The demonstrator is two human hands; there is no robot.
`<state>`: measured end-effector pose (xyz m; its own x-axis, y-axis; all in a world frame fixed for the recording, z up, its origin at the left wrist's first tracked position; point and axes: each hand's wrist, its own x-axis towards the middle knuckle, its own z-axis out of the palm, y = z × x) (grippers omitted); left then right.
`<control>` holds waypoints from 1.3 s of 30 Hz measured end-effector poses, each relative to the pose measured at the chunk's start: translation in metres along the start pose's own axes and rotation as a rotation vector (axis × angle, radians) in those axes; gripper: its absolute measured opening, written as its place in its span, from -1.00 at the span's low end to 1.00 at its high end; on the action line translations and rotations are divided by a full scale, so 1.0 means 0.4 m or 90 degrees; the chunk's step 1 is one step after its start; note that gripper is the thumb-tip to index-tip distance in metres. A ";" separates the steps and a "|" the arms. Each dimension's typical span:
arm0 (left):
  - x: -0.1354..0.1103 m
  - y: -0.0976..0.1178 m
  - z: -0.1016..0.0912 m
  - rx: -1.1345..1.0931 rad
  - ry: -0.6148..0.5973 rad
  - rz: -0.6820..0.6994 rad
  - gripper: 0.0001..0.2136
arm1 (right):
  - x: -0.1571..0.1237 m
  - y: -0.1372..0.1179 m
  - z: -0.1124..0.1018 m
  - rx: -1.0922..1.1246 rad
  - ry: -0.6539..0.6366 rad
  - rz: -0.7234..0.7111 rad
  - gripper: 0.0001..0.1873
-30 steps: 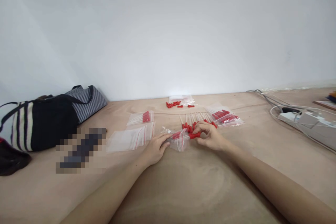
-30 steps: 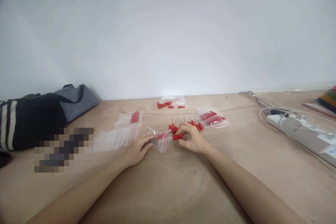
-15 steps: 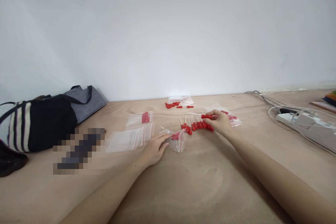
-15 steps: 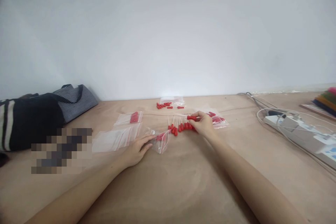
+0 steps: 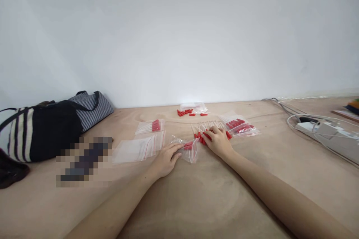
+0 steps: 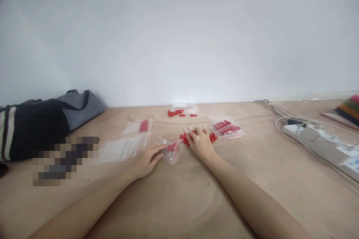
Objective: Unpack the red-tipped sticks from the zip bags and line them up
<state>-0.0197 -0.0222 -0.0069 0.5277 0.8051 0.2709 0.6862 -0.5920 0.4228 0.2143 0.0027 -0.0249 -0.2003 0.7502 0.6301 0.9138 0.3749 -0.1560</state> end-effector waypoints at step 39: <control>-0.002 0.011 -0.008 -0.028 -0.005 0.042 -0.75 | -0.033 -0.125 -0.058 0.234 -0.230 -0.005 -0.74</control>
<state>-0.0188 -0.0253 -0.0027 0.5756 0.7635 0.2927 0.6269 -0.6419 0.4415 0.1792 -0.0384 -0.0078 -0.3754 0.8624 0.3398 0.7401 0.4995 -0.4503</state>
